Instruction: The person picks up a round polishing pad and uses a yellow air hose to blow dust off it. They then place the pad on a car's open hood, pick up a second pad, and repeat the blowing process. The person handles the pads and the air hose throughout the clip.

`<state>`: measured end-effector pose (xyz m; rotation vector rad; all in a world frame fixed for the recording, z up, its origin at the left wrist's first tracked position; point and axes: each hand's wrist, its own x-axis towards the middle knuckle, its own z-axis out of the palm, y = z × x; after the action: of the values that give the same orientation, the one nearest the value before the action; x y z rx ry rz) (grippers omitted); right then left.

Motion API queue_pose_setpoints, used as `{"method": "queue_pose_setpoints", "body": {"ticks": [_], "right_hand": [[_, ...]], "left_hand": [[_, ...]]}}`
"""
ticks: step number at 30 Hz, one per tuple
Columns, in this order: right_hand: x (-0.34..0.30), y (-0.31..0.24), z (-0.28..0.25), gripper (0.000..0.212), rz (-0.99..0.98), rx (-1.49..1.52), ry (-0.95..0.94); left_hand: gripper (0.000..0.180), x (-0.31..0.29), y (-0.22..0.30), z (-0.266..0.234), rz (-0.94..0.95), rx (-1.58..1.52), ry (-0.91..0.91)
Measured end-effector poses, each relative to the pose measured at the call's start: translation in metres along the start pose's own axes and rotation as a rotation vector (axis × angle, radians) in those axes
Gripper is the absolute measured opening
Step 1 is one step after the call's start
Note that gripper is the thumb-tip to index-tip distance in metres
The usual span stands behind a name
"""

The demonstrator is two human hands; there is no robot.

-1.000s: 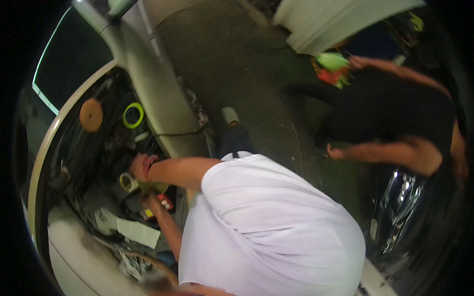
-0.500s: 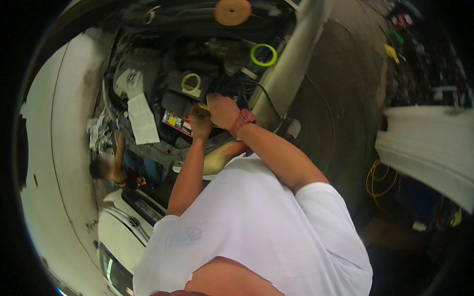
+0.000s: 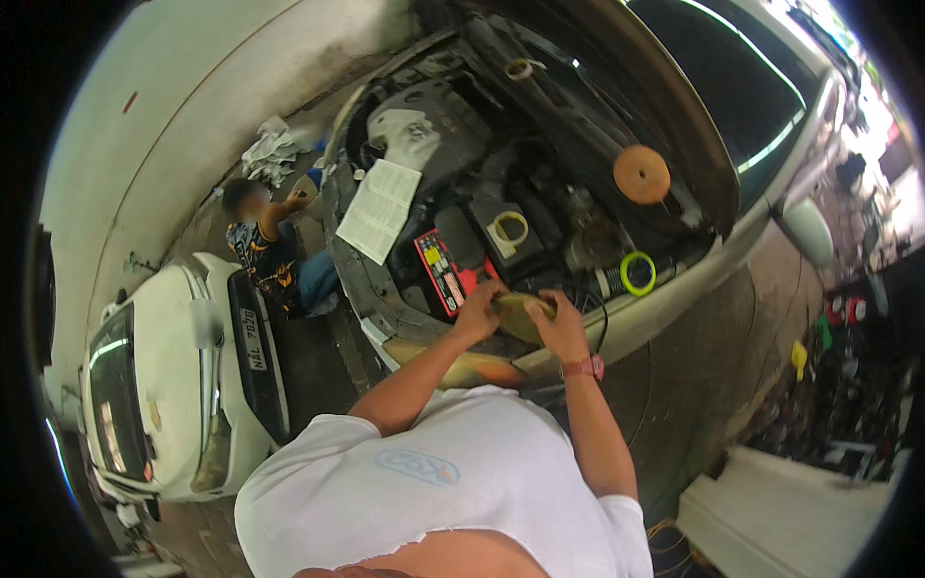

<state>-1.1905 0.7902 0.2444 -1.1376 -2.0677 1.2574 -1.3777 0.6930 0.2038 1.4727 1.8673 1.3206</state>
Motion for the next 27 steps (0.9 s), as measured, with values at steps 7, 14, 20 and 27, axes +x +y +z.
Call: {"method": "queue_pose_setpoints", "body": {"ticks": [7,14,20,27], "right_hand": [[-0.01,-0.002,0.001,0.068,-0.015,0.102,-0.236],[-0.006,0.013,-0.004,0.066,-0.012,0.052,-0.377],[0.0,0.016,-0.012,0.046,-0.163,-0.048,-0.452],[-0.007,0.025,-0.007,0.034,-0.312,0.1,-0.469]], "left_hand": [[0.027,-0.003,0.043,-0.07,-0.064,-0.113,-0.037],[0.052,-0.069,0.047,-0.097,-0.515,-0.709,0.243],[0.054,-0.189,0.071,-0.05,-0.585,-1.353,0.707],[0.054,-0.313,0.157,0.031,-0.61,-1.301,1.117]]}}
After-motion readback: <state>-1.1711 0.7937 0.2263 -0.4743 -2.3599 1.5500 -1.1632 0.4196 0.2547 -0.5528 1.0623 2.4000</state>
